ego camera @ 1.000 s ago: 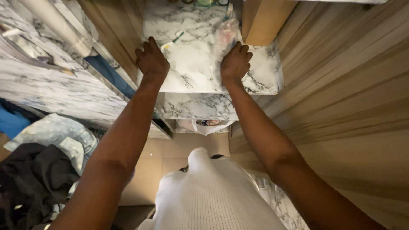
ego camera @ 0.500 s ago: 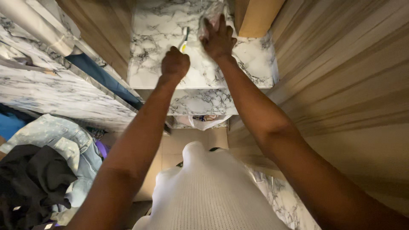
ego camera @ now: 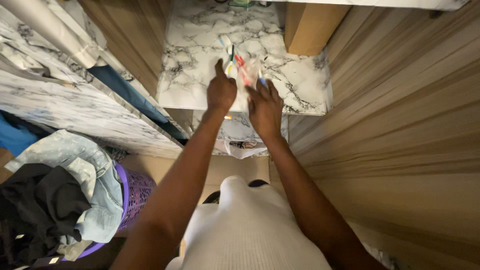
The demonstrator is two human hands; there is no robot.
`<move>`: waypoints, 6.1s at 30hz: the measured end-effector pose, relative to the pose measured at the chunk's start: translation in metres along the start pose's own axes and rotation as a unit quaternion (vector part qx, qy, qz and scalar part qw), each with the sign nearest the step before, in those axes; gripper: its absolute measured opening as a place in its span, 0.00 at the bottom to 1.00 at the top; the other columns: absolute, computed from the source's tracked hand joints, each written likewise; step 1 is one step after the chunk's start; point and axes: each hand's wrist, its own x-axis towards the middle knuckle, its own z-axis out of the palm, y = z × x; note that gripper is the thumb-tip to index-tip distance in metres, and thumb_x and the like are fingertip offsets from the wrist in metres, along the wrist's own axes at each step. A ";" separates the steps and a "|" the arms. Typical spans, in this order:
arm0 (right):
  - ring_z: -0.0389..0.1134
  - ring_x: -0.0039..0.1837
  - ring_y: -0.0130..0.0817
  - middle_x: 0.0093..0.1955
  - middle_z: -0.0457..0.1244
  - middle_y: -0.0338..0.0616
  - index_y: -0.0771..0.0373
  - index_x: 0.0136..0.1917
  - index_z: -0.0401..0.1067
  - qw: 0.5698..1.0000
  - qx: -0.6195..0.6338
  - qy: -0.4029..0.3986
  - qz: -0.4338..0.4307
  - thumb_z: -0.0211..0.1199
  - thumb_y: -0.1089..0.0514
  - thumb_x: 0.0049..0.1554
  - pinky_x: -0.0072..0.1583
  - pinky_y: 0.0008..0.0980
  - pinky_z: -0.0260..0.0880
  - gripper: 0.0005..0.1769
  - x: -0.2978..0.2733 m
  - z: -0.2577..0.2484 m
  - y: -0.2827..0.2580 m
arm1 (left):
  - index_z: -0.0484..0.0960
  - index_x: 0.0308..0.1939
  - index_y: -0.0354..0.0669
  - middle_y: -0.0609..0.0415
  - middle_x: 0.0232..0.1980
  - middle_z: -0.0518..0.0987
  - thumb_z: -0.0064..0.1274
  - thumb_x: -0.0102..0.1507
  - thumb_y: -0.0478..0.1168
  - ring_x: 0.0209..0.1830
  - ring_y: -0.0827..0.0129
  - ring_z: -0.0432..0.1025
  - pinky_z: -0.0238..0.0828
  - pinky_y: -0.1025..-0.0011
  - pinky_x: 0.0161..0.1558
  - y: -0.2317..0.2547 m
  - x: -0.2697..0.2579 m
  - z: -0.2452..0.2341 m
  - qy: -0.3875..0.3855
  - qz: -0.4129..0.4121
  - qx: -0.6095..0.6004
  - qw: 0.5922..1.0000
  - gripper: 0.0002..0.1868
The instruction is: The person removes various items including clothing, a thumb piano, and toiletries from a cupboard, placing the clothes into a purple laundry basket and the smaller items onto a black table.
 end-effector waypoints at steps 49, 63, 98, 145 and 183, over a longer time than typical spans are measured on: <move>0.73 0.53 0.33 0.53 0.69 0.47 0.69 0.61 0.71 0.536 0.683 -0.424 0.258 0.63 0.62 0.59 0.57 0.31 0.75 0.17 -0.328 -0.135 -0.365 | 0.69 0.65 0.45 0.57 0.51 0.81 0.48 0.68 0.41 0.19 0.83 0.58 0.53 0.82 0.19 -0.106 -0.604 -0.285 0.460 -0.204 -0.549 0.668 0.21; 0.72 0.55 0.34 0.54 0.68 0.46 0.68 0.66 0.67 0.389 0.557 -0.729 0.083 0.60 0.69 0.57 0.58 0.33 0.74 0.23 -0.454 -0.121 -0.542 | 0.67 0.69 0.40 0.50 0.44 0.82 0.49 0.69 0.48 0.18 0.84 0.59 0.51 0.82 0.16 -0.188 -0.795 -0.376 0.644 -0.178 -0.489 0.561 0.27; 0.66 0.68 0.49 0.63 0.64 0.55 0.63 0.67 0.70 0.610 0.217 -0.745 -0.159 0.72 0.59 0.49 0.67 0.40 0.65 0.32 -0.926 0.138 -0.686 | 0.77 0.58 0.37 0.34 0.57 0.79 0.59 0.56 0.45 0.59 0.42 0.74 0.71 0.52 0.59 -0.696 -1.067 -0.310 0.278 -0.645 -0.141 0.698 0.28; 0.68 0.56 0.27 0.66 0.65 0.40 0.59 0.71 0.65 0.820 0.478 -0.163 0.271 0.52 0.64 0.61 0.54 0.31 0.70 0.24 -0.354 -0.289 -0.388 | 0.70 0.65 0.50 0.55 0.56 0.81 0.50 0.68 0.45 0.55 0.70 0.77 0.72 0.67 0.55 -0.016 -0.620 -0.332 -0.104 -0.037 -0.489 0.865 0.22; 0.62 0.61 0.56 0.61 0.63 0.53 0.59 0.65 0.72 0.997 -0.016 -0.035 -0.069 0.64 0.57 0.53 0.62 0.54 0.64 0.25 0.093 0.090 0.025 | 0.81 0.50 0.51 0.48 0.62 0.77 0.62 0.56 0.42 0.59 0.47 0.69 0.62 0.48 0.54 -0.073 -0.025 -0.055 0.079 0.288 0.060 0.952 0.18</move>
